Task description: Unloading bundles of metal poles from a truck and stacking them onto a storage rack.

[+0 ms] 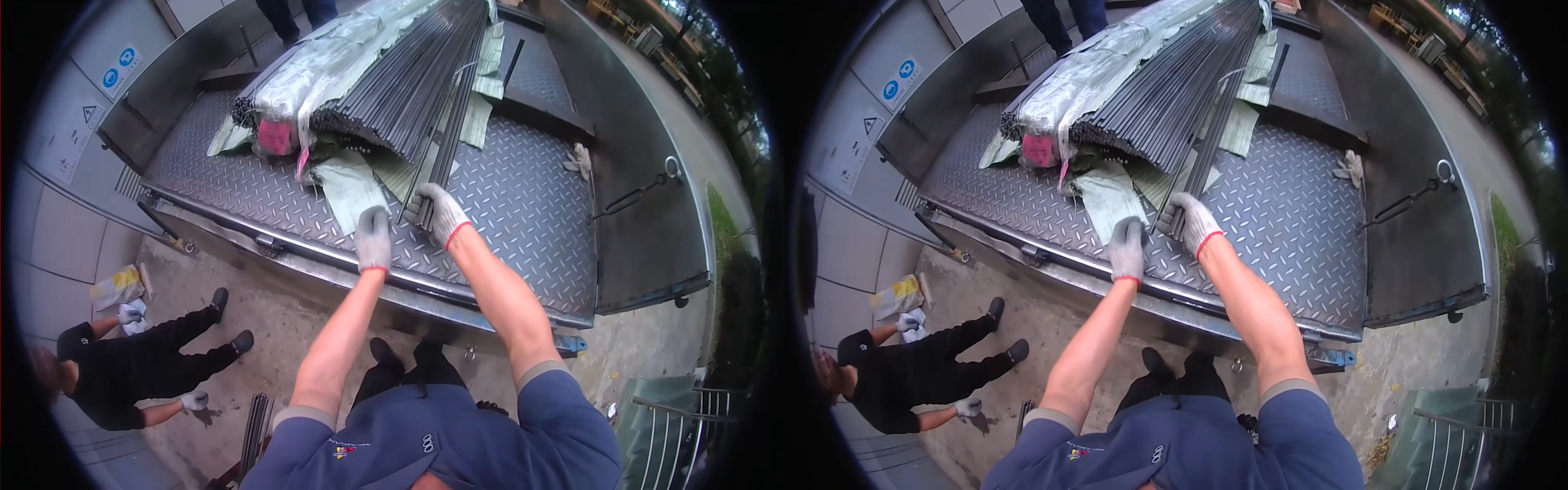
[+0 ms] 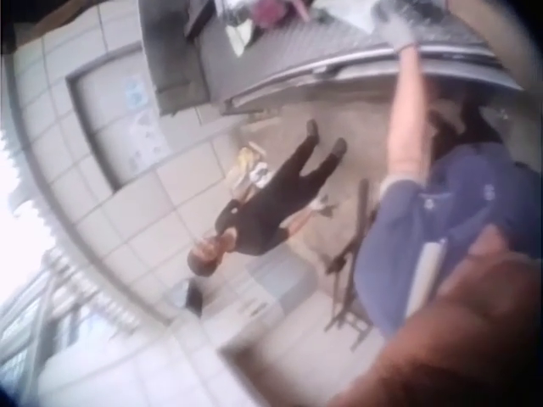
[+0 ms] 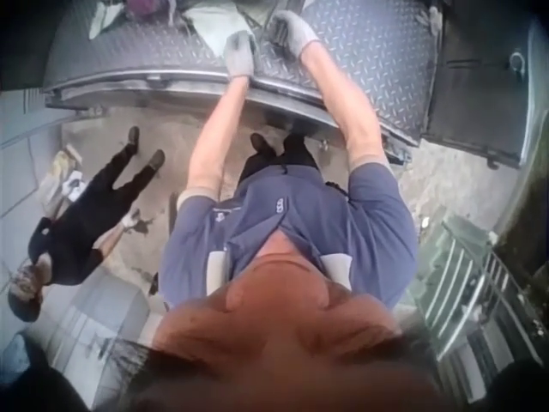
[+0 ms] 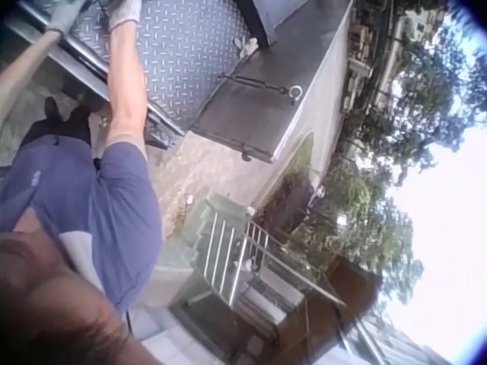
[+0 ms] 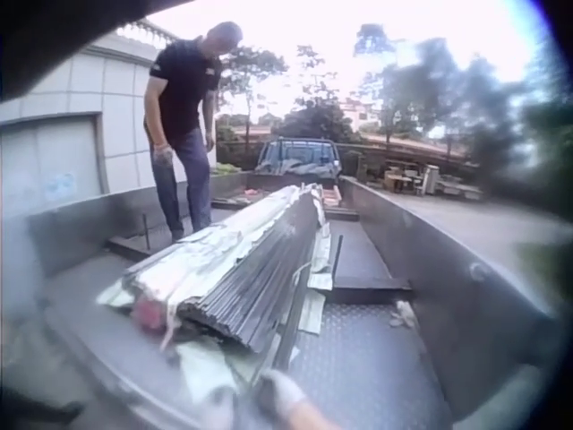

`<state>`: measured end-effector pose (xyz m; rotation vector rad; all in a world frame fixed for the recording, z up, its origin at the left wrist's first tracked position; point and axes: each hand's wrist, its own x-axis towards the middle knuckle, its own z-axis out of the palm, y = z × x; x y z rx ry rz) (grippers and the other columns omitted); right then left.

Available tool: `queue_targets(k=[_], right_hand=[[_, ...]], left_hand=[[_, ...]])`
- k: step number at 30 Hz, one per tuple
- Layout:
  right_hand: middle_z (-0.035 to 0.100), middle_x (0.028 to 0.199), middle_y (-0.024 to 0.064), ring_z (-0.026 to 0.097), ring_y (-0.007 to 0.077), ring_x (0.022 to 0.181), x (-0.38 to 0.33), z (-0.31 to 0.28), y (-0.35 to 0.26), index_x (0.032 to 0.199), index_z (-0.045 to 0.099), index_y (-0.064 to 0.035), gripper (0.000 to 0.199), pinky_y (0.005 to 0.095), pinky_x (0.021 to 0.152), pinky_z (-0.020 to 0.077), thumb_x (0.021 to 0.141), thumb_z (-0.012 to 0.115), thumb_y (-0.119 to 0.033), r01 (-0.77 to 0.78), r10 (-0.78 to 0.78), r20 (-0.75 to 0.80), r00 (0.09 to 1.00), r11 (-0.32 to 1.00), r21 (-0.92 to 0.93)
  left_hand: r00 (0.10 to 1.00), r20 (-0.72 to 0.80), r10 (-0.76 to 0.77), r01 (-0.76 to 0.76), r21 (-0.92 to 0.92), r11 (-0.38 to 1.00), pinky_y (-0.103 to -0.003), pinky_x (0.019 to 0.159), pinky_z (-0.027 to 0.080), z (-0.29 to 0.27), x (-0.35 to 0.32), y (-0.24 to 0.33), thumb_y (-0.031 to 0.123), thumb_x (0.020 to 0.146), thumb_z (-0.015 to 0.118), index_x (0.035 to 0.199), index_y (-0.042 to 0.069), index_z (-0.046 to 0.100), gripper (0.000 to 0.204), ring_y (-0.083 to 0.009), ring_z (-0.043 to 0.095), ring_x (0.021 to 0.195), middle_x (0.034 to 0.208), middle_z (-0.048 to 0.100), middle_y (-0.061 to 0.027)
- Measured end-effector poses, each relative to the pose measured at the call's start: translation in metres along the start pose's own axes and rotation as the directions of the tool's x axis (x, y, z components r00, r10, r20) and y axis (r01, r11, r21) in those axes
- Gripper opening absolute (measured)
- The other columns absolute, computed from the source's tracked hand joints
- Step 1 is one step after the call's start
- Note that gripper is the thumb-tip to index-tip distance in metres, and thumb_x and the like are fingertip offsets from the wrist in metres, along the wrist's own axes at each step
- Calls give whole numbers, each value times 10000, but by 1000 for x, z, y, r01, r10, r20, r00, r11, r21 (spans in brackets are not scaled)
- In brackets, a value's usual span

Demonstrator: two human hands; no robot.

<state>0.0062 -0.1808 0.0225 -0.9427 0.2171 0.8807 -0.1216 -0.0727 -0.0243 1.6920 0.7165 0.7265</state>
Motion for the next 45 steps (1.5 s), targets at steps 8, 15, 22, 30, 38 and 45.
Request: queue_targets(k=[8,15,22,30,38,45], right_hand=[[656,854,102,657,241,720,18,5,-25,1002,646,-29,217,387,626,577,944,648,-238,-37,30,121,992,998,58],[608,741,81,631,244,660,66,-14,-42,889,605,-53,183,422,656,605,970,640,-213,-181,102,288,952,947,264],[528,652,50,543,208,586,59,-13,-48,770,530,-90,222,371,588,531,963,591,-180,-83,26,272,962,977,199],[556,678,42,546,198,626,73,-58,-54,761,544,-111,270,394,595,478,973,582,-274,2,-89,349,933,970,243],[615,708,88,602,224,713,-67,-5,46,783,634,-63,324,373,734,499,947,608,-341,12,-5,197,980,999,-36],[702,858,117,679,238,813,-86,-15,86,930,695,-26,314,394,763,554,934,670,-339,-238,226,245,943,971,19]], left_hand=[[738,529,-419,400,157,903,-367,894,550,11,45,7,501,974,630,1286,-28,663,615,-270,702,1026,1144,732,-192],[292,809,-511,814,71,577,-403,727,640,51,69,54,460,1017,604,1136,-21,672,500,-291,749,773,930,752,-182],[431,766,-476,764,-29,645,-375,541,601,60,52,65,413,969,696,1009,46,674,369,-251,693,586,757,707,-117],[544,724,-423,623,-11,782,-359,485,562,84,23,88,432,988,649,1068,42,664,399,-233,668,542,725,676,-93],[596,620,-510,565,128,815,-290,784,542,-38,-67,80,472,952,686,1383,-40,539,685,-165,685,915,1026,713,-120],[237,713,-660,832,201,517,-364,660,604,-83,-85,89,431,974,662,1096,12,625,438,-236,727,725,841,701,-116]])
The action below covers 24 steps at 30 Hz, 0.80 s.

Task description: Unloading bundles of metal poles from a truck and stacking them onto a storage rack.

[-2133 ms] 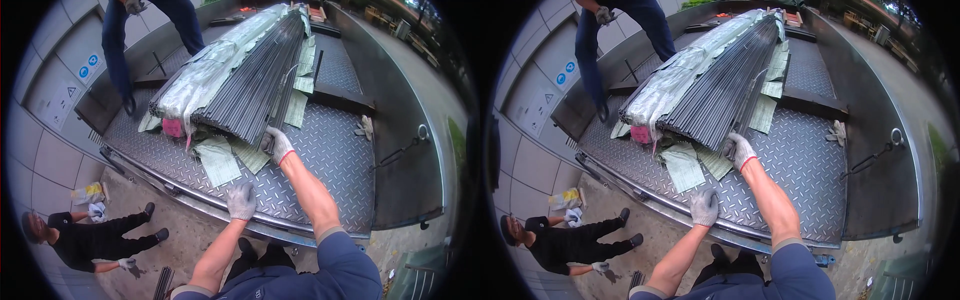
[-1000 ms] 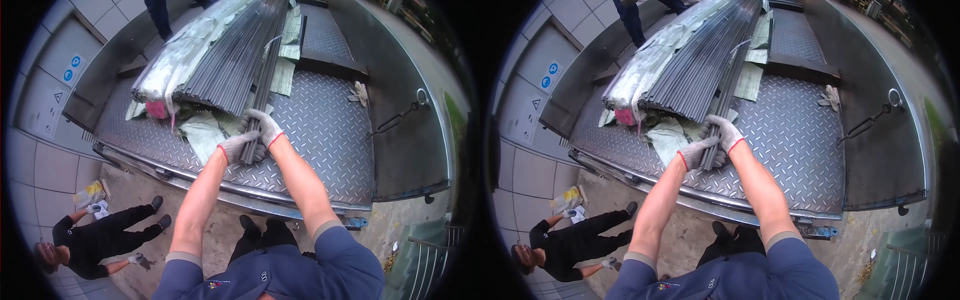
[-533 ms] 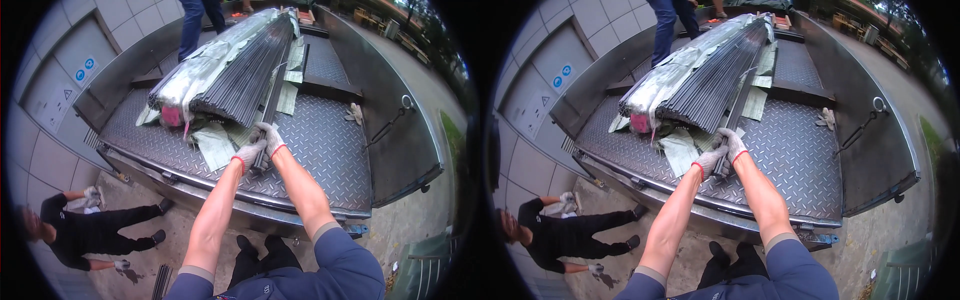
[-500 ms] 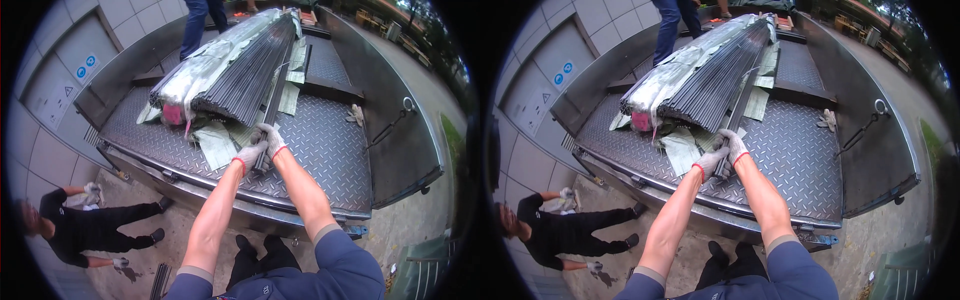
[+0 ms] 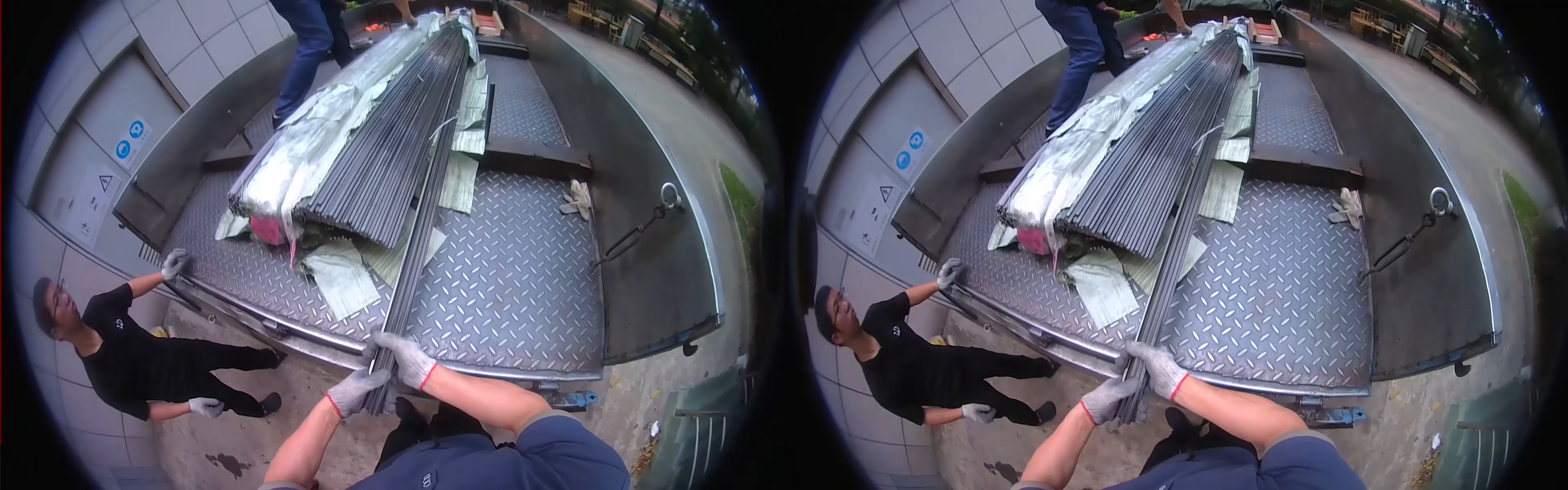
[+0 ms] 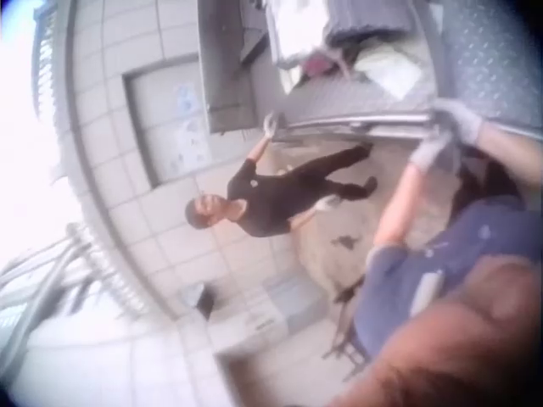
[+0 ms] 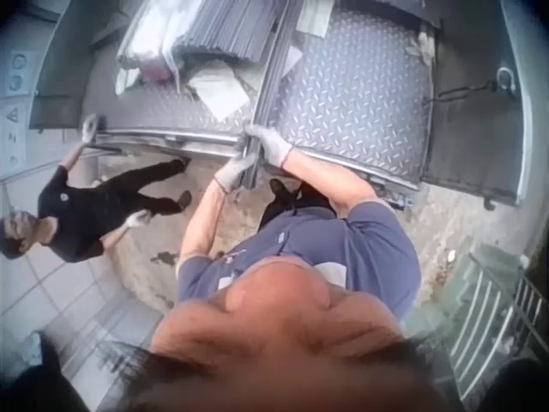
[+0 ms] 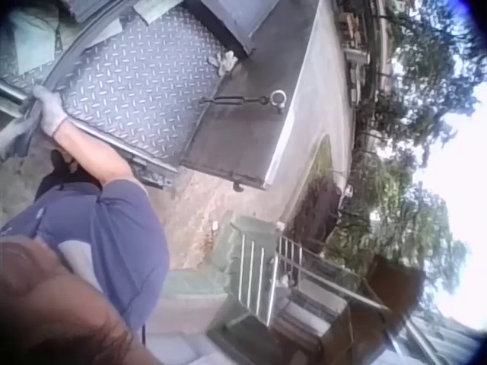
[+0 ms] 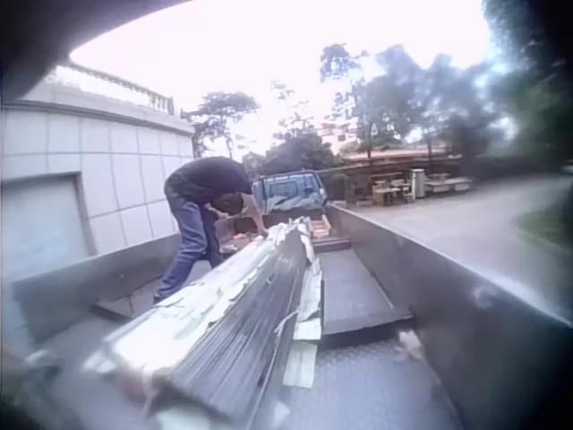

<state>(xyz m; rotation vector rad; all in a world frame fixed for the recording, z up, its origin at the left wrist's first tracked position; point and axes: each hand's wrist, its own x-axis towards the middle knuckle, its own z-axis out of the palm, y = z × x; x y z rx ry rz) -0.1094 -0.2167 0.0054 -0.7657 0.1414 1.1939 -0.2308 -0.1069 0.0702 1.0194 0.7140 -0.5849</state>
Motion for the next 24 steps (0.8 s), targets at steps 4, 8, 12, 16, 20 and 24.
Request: queue_targets(k=[4,8,12,16,20,24], right_hand=[[716,906,114,703,242,844,-5,3,-40,1031,684,-31,325,390,751,589,963,662,-348,-131,118,114,986,985,115],[620,745,68,640,221,700,30,15,-89,923,625,-51,266,384,707,574,1008,592,-301,120,-95,-100,990,951,284],[556,632,61,558,221,605,44,11,-80,757,568,-67,285,363,617,474,988,582,-233,216,-220,34,975,972,96],[542,620,44,556,204,592,39,13,-79,744,561,-88,247,344,614,470,968,577,-192,303,-303,-9,953,952,44],[520,636,6,513,142,526,26,-1,-64,808,539,-86,174,279,530,476,971,585,-126,256,-273,40,961,937,237],[511,645,-7,531,126,564,-23,33,12,819,544,-88,174,283,550,487,979,589,-142,218,-246,54,968,926,308]], left_hand=[[986,162,23,26,-290,957,-406,788,620,-9,20,-4,423,976,651,1235,4,600,495,-268,740,878,955,715,-132],[944,320,79,30,-323,946,-326,679,555,-18,38,-7,438,986,636,1234,12,603,494,-192,669,764,869,669,-77],[967,237,92,-33,-242,970,-292,586,472,-9,28,-1,430,1009,623,1159,32,621,425,-147,567,659,780,589,-24],[950,235,208,-168,-177,970,-281,562,477,-3,33,-2,406,1001,651,1059,59,633,352,-136,573,635,773,599,-14],[950,248,188,-143,-186,972,-287,542,495,14,12,-20,356,991,678,1012,60,627,301,-140,567,597,748,595,-13],[950,269,157,-84,-262,961,-296,549,513,-4,-48,-92,387,988,680,1027,59,635,333,-143,587,599,762,609,-13]])
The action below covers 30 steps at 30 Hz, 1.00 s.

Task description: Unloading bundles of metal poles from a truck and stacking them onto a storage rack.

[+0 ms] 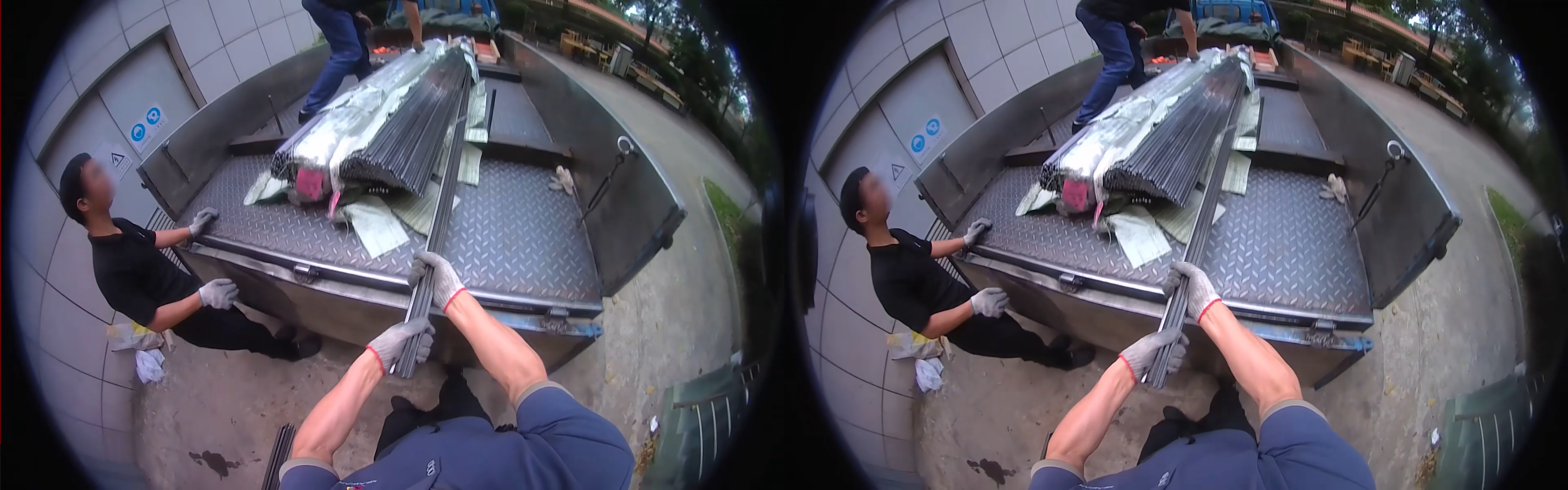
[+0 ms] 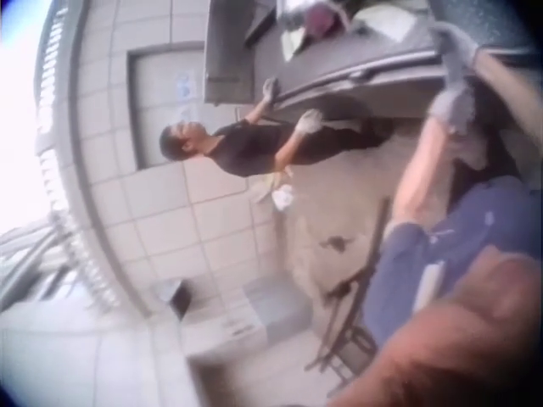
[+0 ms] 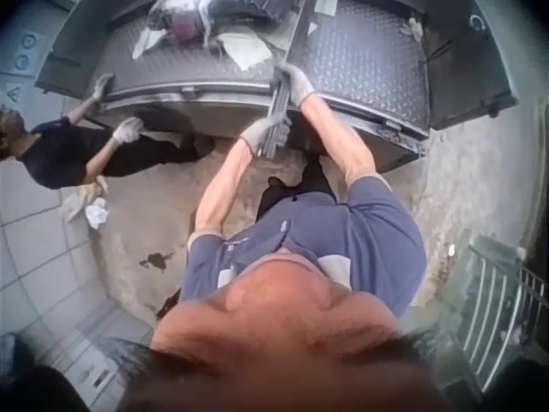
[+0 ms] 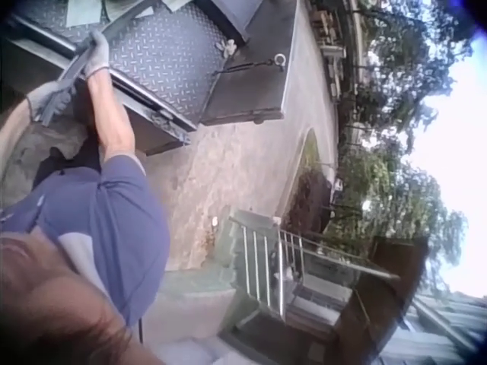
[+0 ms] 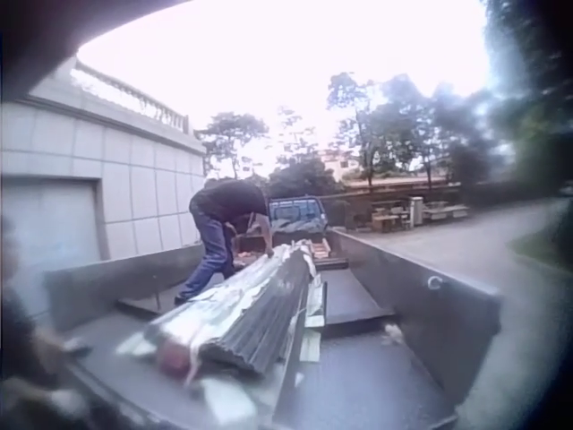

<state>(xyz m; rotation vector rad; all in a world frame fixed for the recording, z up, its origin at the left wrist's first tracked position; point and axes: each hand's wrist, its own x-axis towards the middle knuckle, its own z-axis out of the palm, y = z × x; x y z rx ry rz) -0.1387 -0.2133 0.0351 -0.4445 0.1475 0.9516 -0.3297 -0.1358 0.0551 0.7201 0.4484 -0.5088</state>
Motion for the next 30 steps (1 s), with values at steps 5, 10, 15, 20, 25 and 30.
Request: queue_targets(k=[5,10,15,20,25,30], right_hand=[[561,712,4,573,155,611,-90,25,106,895,577,-111,100,340,634,545,954,657,-130,-155,154,-104,983,988,1],[687,898,73,712,280,871,-179,48,187,1086,639,-85,136,489,900,598,967,679,-137,-447,445,-41,895,887,-116],[736,1110,116,717,237,1025,-200,37,146,1212,672,21,377,381,950,558,964,731,-258,-233,668,136,732,433,-871],[717,1039,128,711,269,905,-193,62,70,1180,695,-54,511,393,815,574,728,896,-183,808,249,775,580,-292,-511],[569,1359,201,532,412,1282,-109,91,51,1384,539,-70,953,531,1112,411,549,957,-260,850,589,695,412,-523,-60],[621,1245,174,587,384,1161,-68,44,62,1321,568,-95,848,507,1044,443,561,918,-233,883,803,513,304,-439,164]], left_hand=[[987,-155,-50,59,52,997,-306,541,488,-19,-128,-67,399,955,715,1137,63,607,397,-147,597,647,817,618,-23],[948,-252,-195,183,-72,981,-331,524,491,-33,-267,-130,340,892,769,1217,17,618,483,-189,603,599,794,632,-47],[918,-358,-169,209,76,975,-347,536,526,-16,-344,-145,236,905,737,1201,-15,619,405,-191,637,600,775,652,-81],[907,-412,-91,224,287,931,-317,578,540,-19,-354,-176,268,901,766,1121,-4,641,372,-167,663,650,780,670,-66],[875,-484,-32,215,327,920,-318,542,535,-27,-330,-210,313,881,783,988,35,677,317,-154,654,597,731,664,-43],[883,-459,99,130,441,888,-332,506,529,-45,-315,-234,290,875,760,956,43,672,275,-173,656,571,731,673,-67]])
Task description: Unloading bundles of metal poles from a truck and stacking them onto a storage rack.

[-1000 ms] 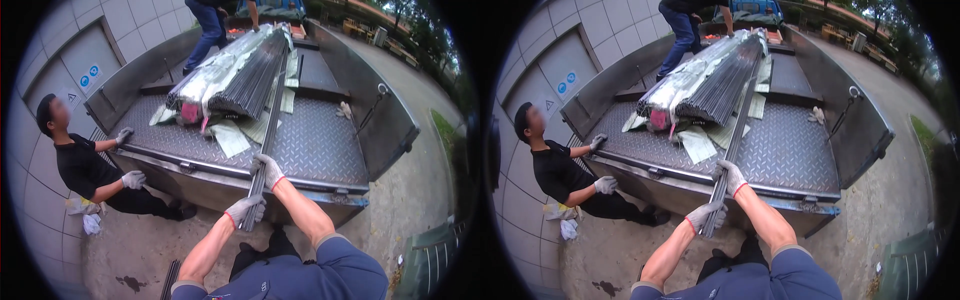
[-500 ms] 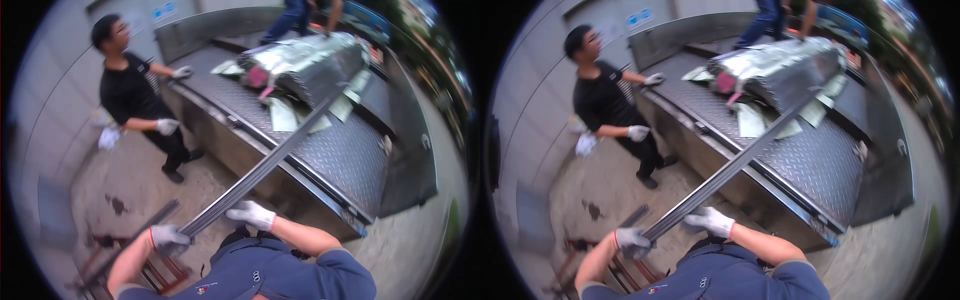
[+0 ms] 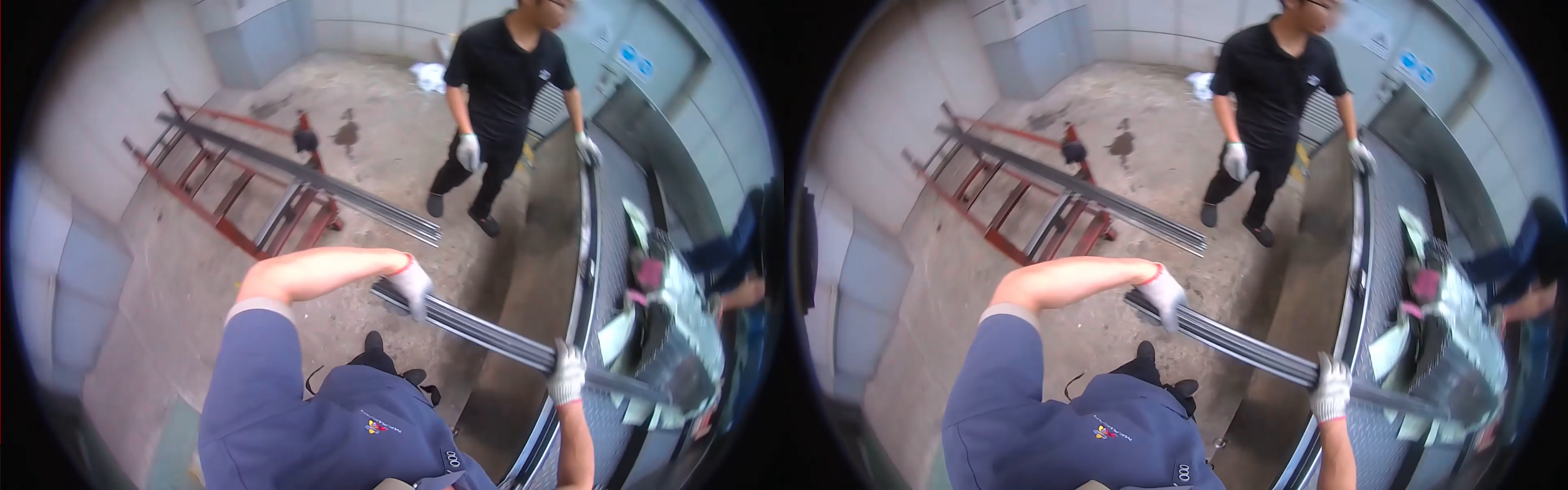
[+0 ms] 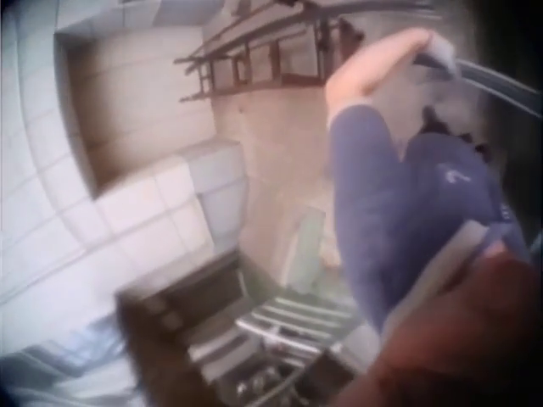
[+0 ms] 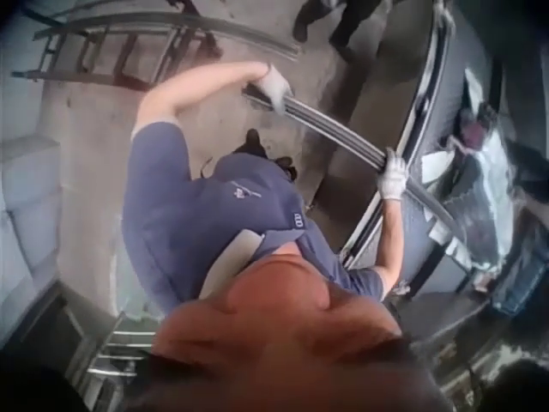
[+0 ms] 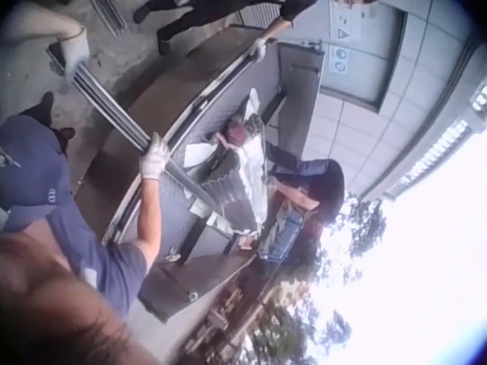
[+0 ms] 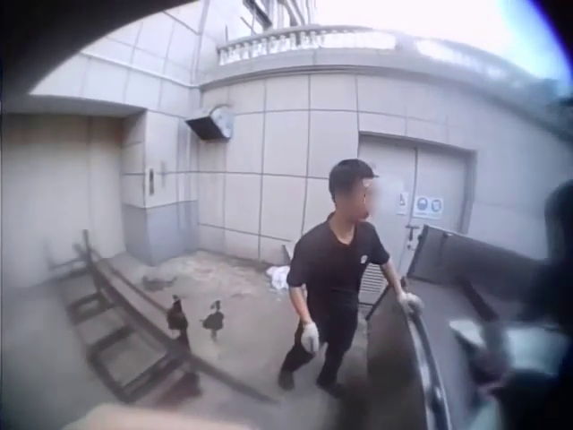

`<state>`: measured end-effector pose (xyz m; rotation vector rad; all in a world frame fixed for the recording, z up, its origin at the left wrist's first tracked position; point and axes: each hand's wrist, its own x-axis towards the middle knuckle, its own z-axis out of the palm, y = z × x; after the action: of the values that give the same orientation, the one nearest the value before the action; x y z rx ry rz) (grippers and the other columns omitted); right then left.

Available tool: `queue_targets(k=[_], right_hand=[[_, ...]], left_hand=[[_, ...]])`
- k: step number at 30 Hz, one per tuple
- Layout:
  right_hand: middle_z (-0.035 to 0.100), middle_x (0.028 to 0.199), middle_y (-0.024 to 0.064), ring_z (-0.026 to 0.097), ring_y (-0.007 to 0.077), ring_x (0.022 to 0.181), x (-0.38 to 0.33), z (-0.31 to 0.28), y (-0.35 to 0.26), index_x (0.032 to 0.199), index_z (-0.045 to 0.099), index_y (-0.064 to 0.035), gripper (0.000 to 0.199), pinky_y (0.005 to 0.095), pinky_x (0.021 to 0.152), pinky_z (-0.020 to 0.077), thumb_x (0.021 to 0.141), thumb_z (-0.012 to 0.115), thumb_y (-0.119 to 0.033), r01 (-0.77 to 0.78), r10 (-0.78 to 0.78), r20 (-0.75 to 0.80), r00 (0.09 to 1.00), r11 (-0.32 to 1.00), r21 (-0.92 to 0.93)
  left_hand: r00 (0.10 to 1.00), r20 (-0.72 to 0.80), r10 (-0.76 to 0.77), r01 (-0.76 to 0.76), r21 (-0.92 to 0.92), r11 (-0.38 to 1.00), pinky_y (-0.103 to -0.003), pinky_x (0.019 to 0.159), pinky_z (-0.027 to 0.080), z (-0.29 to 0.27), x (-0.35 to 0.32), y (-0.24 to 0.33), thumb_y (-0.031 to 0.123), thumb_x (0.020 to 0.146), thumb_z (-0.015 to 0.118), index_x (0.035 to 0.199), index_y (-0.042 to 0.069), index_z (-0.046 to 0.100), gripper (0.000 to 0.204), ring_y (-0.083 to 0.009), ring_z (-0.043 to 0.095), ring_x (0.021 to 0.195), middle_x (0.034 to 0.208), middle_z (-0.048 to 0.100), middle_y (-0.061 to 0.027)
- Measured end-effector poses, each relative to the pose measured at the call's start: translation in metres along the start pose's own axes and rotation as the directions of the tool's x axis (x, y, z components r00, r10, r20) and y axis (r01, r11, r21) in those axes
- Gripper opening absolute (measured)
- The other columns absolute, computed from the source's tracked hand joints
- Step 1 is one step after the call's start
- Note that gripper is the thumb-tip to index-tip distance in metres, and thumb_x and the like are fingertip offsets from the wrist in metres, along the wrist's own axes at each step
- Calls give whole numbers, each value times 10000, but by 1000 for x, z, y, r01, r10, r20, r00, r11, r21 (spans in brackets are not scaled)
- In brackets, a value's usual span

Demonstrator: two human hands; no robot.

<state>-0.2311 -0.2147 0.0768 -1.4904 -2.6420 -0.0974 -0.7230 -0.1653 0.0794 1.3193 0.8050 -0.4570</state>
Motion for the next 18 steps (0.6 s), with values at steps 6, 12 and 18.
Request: queue_targets(k=[6,12,18], right_hand=[[670,929,156,637,400,924,9,26,13,1017,606,-90,404,506,859,496,645,763,-89,-32,46,123,991,993,-111],[673,887,206,643,443,877,24,45,28,865,589,-59,316,524,780,519,601,762,-54,-46,65,351,934,997,-62],[694,914,184,680,407,930,26,57,26,931,618,-68,407,485,833,554,608,832,-191,-46,55,553,831,998,-29]], left_hand=[[975,-114,190,-178,114,977,-344,538,543,5,20,-23,276,860,732,1057,36,670,316,-162,654,613,769,672,-71],[426,-768,478,-113,479,870,-479,794,552,70,-38,-10,302,792,727,1015,128,704,284,-352,700,956,1051,715,-128],[736,-667,113,-431,-335,838,-362,832,560,138,23,-61,362,961,665,1069,77,757,319,-232,704,848,961,745,-99]])
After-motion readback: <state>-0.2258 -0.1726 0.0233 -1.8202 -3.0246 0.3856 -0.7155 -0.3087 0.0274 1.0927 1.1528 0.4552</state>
